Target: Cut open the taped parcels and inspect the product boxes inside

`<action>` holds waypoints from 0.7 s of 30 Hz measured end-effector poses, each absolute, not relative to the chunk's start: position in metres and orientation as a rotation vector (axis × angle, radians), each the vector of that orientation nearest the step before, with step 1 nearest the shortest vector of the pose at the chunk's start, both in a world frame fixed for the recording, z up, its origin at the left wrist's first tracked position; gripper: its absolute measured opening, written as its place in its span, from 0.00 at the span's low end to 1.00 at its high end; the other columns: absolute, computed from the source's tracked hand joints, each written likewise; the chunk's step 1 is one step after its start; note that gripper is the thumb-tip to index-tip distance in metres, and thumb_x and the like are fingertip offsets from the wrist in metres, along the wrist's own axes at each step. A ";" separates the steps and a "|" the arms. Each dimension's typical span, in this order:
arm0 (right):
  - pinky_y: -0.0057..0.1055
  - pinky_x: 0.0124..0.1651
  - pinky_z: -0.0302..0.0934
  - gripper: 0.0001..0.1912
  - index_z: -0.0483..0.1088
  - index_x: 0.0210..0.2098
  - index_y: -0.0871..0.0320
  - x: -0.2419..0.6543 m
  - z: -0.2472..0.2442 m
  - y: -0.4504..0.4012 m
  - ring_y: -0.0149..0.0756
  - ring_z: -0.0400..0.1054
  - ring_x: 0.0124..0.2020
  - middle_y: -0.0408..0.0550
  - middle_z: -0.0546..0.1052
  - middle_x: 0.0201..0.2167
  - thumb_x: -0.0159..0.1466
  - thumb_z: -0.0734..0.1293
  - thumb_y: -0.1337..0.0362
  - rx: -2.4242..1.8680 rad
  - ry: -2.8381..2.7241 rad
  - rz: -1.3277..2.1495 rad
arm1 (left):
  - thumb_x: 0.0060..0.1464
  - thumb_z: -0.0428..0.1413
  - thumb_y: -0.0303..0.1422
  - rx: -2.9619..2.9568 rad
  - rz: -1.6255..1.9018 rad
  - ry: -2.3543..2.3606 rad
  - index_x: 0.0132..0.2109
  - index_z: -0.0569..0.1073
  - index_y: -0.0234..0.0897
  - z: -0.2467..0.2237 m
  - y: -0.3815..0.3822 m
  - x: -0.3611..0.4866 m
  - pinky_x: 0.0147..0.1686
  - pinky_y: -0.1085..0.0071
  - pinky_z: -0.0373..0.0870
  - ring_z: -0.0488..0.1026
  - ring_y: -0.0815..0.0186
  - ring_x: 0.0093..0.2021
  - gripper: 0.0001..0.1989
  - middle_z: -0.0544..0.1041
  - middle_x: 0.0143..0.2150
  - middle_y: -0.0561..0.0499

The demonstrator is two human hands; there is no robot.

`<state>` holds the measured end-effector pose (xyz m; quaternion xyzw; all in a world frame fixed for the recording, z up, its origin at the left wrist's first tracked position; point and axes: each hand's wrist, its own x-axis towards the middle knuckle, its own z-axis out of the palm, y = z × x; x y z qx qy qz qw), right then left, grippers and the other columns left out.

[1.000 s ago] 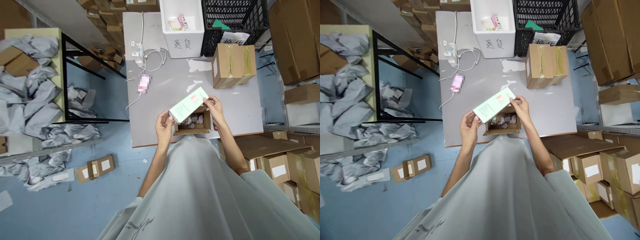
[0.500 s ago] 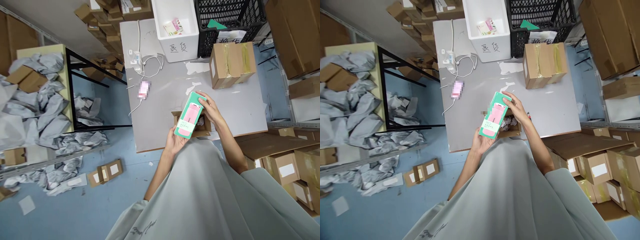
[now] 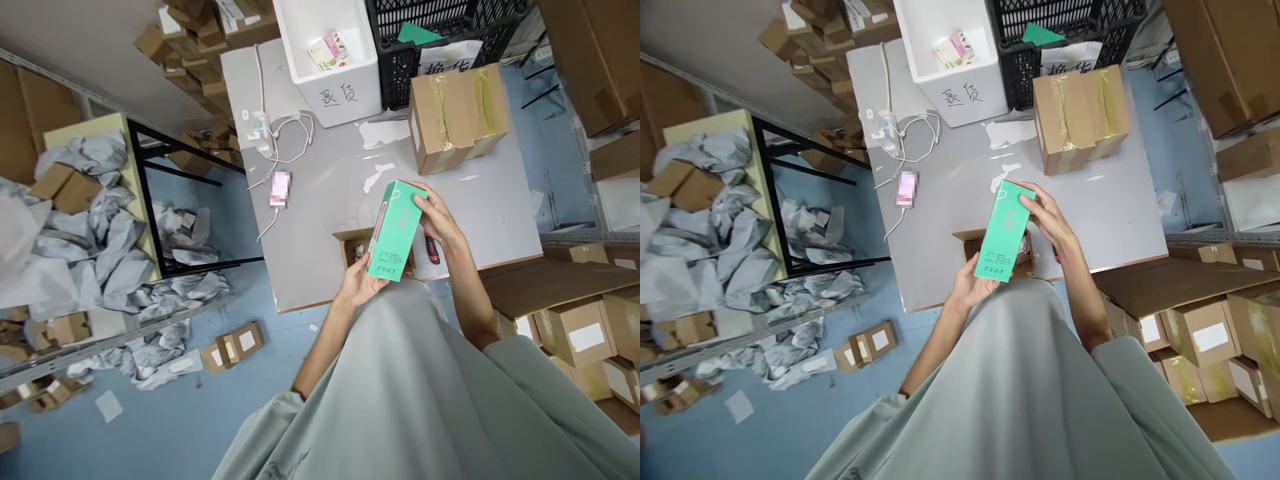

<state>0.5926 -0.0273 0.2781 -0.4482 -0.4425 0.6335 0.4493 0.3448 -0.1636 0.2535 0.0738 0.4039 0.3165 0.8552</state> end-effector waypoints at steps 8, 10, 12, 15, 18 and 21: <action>0.44 0.63 0.78 0.35 0.85 0.55 0.51 0.609 0.257 -0.015 0.50 0.80 0.59 0.51 0.86 0.56 0.61 0.82 0.33 -1.282 -1.030 1.449 | 0.51 0.82 0.47 0.352 0.815 1.065 0.67 0.76 0.48 0.263 -0.144 0.386 0.59 0.54 0.85 0.86 0.51 0.59 0.41 0.84 0.65 0.44; 0.44 0.63 0.78 0.42 0.80 0.66 0.48 0.614 0.254 -0.015 0.50 0.80 0.60 0.53 0.85 0.60 0.62 0.81 0.32 -1.278 -0.965 1.491 | 0.48 0.83 0.47 0.362 0.846 1.102 0.65 0.76 0.46 0.267 -0.136 0.393 0.53 0.60 0.85 0.86 0.55 0.54 0.42 0.86 0.60 0.46; 0.44 0.61 0.79 0.52 0.70 0.76 0.46 0.617 0.255 -0.021 0.49 0.81 0.58 0.54 0.83 0.63 0.61 0.83 0.33 -1.253 -0.923 1.555 | 0.49 0.83 0.48 0.352 0.897 1.093 0.64 0.76 0.46 0.270 -0.124 0.401 0.52 0.62 0.85 0.86 0.57 0.52 0.41 0.86 0.59 0.47; 0.42 0.54 0.82 0.60 0.64 0.80 0.45 0.618 0.257 -0.033 0.49 0.83 0.56 0.55 0.81 0.64 0.56 0.87 0.38 -1.238 -0.917 1.642 | 0.53 0.81 0.50 0.356 0.983 1.097 0.64 0.74 0.47 0.273 -0.098 0.416 0.53 0.61 0.85 0.86 0.58 0.53 0.39 0.86 0.60 0.46; 0.42 0.53 0.83 0.47 0.71 0.75 0.46 0.621 0.254 -0.036 0.50 0.84 0.54 0.54 0.85 0.56 0.62 0.83 0.39 -1.240 -0.914 1.656 | 0.55 0.80 0.50 0.380 1.037 1.108 0.67 0.70 0.48 0.272 -0.063 0.436 0.59 0.56 0.84 0.87 0.56 0.54 0.41 0.87 0.58 0.46; 0.40 0.46 0.84 0.42 0.75 0.71 0.46 0.634 0.251 -0.017 0.49 0.86 0.48 0.53 0.87 0.54 0.63 0.82 0.39 -1.280 -0.887 1.612 | 0.55 0.79 0.51 0.416 1.057 1.092 0.66 0.69 0.48 0.270 -0.027 0.460 0.64 0.51 0.82 0.86 0.55 0.57 0.41 0.87 0.57 0.46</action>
